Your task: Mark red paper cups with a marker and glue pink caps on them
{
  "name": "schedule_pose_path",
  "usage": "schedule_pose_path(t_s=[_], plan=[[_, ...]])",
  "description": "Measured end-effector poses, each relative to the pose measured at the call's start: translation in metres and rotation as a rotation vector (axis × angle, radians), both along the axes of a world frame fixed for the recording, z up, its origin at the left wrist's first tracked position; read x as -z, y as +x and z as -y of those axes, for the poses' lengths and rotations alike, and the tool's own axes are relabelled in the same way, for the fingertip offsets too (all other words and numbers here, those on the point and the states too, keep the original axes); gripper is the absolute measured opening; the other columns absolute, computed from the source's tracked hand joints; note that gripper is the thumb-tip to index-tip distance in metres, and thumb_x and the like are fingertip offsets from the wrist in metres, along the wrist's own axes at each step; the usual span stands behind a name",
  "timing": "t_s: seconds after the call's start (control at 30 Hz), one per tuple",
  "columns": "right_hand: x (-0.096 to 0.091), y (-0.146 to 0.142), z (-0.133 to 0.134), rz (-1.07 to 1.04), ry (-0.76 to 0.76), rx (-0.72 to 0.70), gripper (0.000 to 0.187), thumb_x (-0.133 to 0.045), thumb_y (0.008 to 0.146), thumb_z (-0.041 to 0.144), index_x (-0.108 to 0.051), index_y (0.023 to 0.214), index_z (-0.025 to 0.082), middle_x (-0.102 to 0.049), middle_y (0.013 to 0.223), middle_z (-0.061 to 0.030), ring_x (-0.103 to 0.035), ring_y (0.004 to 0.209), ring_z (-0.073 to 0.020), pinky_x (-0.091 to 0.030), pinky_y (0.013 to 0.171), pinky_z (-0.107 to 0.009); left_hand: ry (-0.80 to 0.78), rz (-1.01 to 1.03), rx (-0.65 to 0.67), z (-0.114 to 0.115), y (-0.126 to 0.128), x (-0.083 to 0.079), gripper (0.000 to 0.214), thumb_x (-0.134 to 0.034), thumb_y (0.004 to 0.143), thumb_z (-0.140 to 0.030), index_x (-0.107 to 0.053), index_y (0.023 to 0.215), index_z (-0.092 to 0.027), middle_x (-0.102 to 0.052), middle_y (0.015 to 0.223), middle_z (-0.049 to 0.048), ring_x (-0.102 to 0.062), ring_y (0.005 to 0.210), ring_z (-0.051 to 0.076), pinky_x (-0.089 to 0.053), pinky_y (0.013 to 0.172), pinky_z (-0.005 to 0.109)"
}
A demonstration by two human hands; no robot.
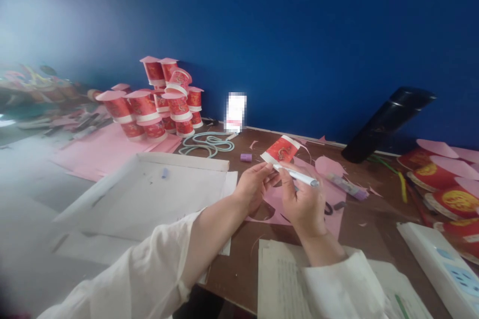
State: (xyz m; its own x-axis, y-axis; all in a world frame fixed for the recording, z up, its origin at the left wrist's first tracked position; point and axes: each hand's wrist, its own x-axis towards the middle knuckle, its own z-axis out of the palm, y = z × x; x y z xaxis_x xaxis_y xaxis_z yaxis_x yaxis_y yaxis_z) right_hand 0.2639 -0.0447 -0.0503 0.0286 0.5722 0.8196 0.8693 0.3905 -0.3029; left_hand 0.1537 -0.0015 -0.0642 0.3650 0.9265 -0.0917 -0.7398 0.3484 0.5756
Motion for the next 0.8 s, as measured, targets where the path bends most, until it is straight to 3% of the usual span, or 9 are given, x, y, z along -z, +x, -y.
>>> schedule_pose_path(t_s=[0.33, 0.6, 0.8], plan=[[-0.004, -0.002, 0.001, 0.0, 0.064, 0.024, 0.023, -0.055, 0.095, 0.031, -0.073, 0.102, 0.017, -0.076, 0.098, -0.0114, -0.072, 0.093, -0.0237, -0.055, 0.083, -0.037, 0.062, -0.084, 0.005, 0.002, 0.005, 0.003, 0.035, -0.089, 0.06, -0.037, -0.076, 0.08, -0.011, -0.071, 0.084, 0.0087, -0.065, 0.082, 0.017, -0.046, 0.097, 0.038], [0.001, 0.001, 0.001, 0.01, 0.045, 0.158, 0.026, -0.053, 0.096, 0.034, -0.072, 0.094, 0.018, -0.077, 0.089, -0.0099, -0.073, 0.087, -0.0237, -0.054, 0.082, -0.037, -0.071, -0.043, 0.037, 0.001, -0.004, -0.005, 0.008, -0.07, 0.079, -0.018, -0.071, 0.08, -0.01, -0.07, 0.079, 0.0093, -0.066, 0.075, 0.016, -0.051, 0.089, 0.034], [0.001, 0.001, 0.0, 0.005, 0.008, 0.065, 0.025, -0.052, 0.096, 0.034, -0.072, 0.099, 0.019, -0.076, 0.096, -0.0094, -0.072, 0.094, -0.0232, -0.055, 0.082, -0.036, -0.082, -0.074, 0.041, 0.0, -0.004, -0.006, 0.008, -0.065, 0.083, -0.017, -0.07, 0.082, -0.01, -0.07, 0.081, 0.01, -0.065, 0.071, 0.015, -0.05, 0.087, 0.034]])
